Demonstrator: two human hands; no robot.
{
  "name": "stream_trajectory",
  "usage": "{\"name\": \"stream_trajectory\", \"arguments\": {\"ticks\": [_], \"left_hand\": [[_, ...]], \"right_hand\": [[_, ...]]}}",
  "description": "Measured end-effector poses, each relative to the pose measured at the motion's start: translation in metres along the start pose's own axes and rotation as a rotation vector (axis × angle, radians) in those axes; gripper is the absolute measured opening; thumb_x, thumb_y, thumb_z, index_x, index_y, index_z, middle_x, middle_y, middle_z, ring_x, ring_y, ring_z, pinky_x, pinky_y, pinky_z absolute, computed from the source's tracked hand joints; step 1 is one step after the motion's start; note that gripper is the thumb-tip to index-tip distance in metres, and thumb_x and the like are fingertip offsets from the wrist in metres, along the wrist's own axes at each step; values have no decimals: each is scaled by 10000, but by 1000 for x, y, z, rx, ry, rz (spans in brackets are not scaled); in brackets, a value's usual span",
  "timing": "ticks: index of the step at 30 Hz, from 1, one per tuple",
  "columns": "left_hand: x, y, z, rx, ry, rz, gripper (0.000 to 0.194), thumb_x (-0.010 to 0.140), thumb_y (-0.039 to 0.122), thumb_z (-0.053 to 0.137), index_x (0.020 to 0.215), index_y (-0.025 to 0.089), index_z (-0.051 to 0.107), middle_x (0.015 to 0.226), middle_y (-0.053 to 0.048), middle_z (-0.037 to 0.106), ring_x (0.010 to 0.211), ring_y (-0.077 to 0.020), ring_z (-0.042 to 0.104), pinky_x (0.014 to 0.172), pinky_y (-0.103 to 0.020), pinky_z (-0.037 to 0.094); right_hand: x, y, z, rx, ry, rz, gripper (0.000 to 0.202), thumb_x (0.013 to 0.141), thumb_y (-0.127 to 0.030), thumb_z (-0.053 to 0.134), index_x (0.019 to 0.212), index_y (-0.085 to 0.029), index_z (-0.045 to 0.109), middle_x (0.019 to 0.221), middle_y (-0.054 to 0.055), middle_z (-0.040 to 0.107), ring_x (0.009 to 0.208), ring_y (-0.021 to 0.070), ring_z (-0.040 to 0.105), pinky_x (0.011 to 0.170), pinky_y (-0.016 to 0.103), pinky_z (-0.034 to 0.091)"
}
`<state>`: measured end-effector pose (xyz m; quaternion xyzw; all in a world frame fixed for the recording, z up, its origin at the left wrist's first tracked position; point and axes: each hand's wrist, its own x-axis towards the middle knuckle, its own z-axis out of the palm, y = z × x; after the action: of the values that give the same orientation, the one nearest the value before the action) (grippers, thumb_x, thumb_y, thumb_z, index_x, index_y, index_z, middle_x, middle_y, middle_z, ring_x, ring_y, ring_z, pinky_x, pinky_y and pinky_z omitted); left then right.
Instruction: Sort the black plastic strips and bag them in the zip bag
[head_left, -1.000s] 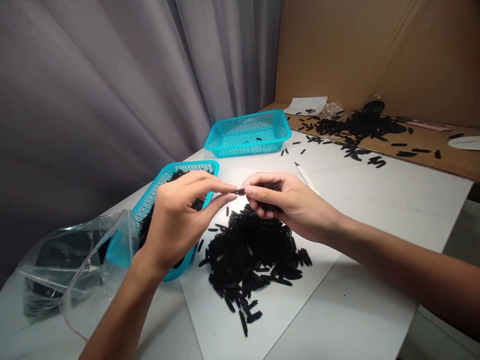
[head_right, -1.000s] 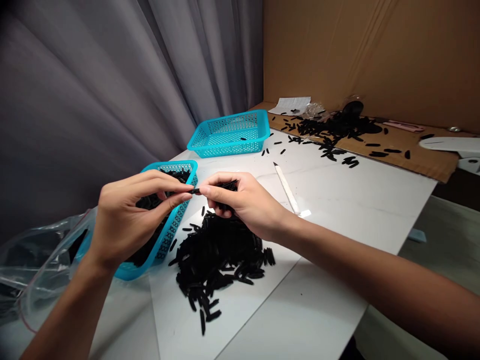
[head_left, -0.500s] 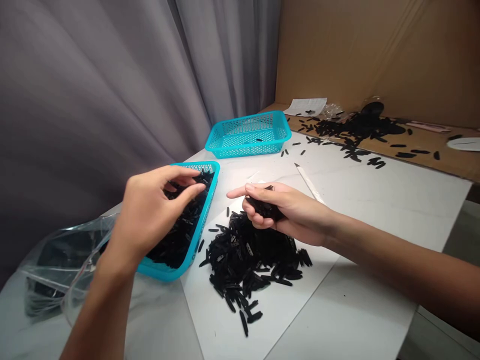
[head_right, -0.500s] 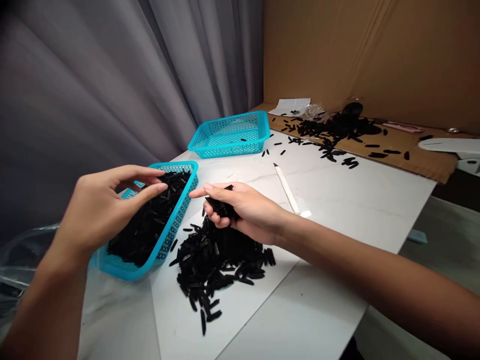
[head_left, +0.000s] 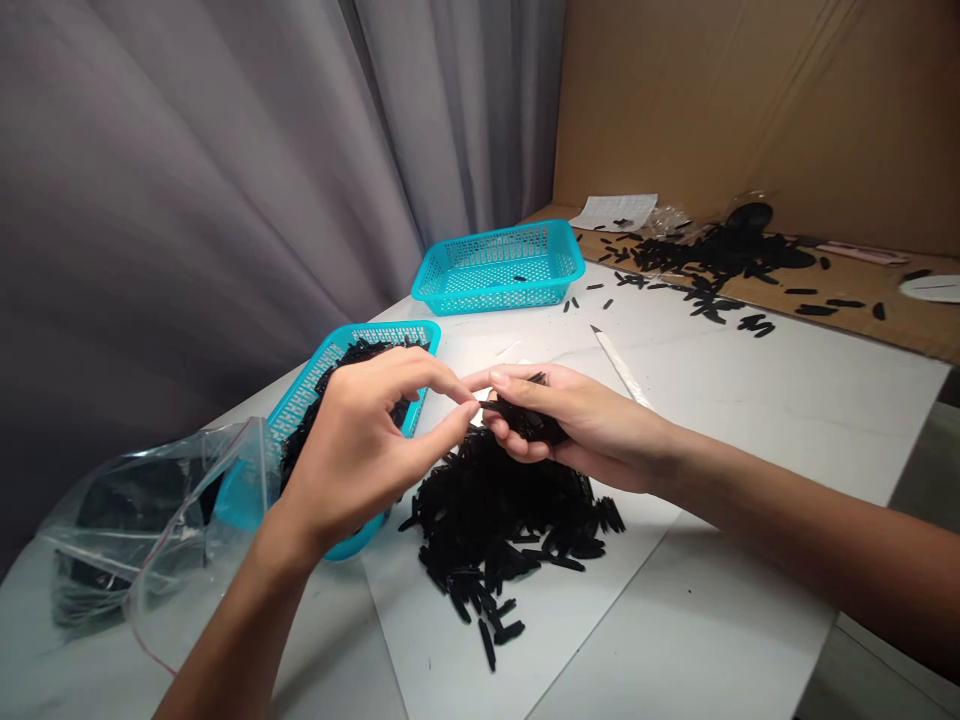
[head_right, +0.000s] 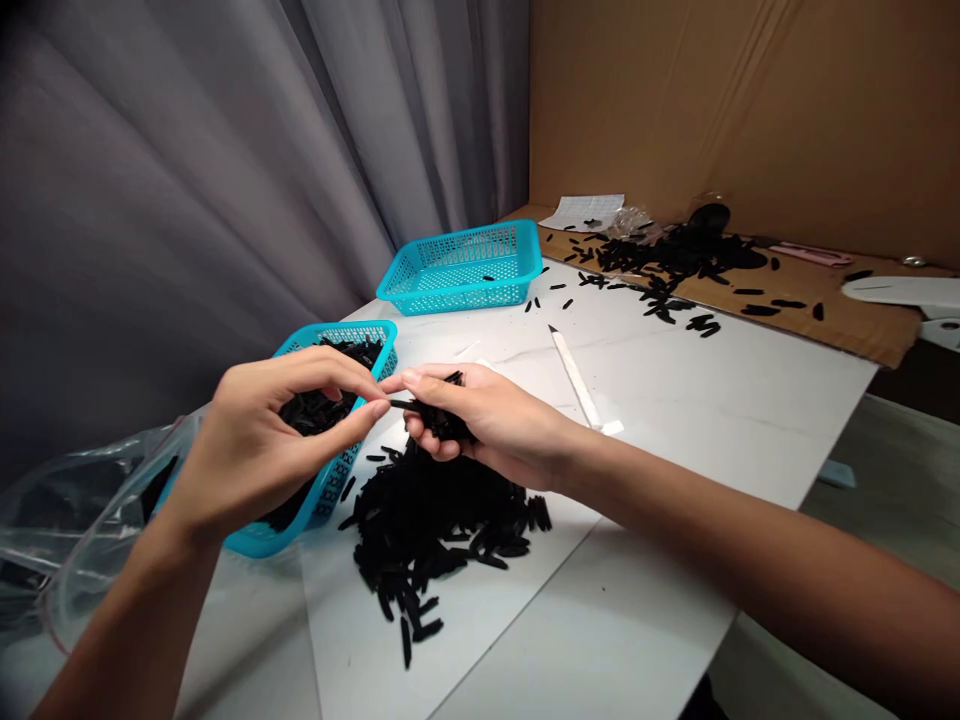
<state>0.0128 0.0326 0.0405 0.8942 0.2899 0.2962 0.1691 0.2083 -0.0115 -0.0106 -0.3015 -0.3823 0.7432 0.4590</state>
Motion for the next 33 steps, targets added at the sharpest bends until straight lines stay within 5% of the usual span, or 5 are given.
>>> {"name": "stream_trajectory", "arguments": {"ticks": [5,23,33], "left_hand": [[1,-2,-1,63,124,-73,53,834,200,725,785,222,729,814,15,750,749,-161,655,684,-301,492],[-1,-4,2,136,162,113,138,862,267,786,994,272,746,931,1,768,838,-181,692,735,-348,549],[-1,-6,2,175,197,191,59,889,209,749,864,262,746,878,6,751,830,-173,695,768,-348,570]], "right_hand": [[0,-3,0,-90,72,-63,259,882,-381,757,910,-144,656,717,-12,567,583,80,449,495,215,309],[-2,-2,0,-331,177,-269,323,882,-448,740,772,-166,629,691,-18,542,599,94,466,523,243,331],[-4,-4,2,-341,172,-318,291,879,-427,750,802,-163,654,695,-19,545,598,95,473,529,244,353]]}}
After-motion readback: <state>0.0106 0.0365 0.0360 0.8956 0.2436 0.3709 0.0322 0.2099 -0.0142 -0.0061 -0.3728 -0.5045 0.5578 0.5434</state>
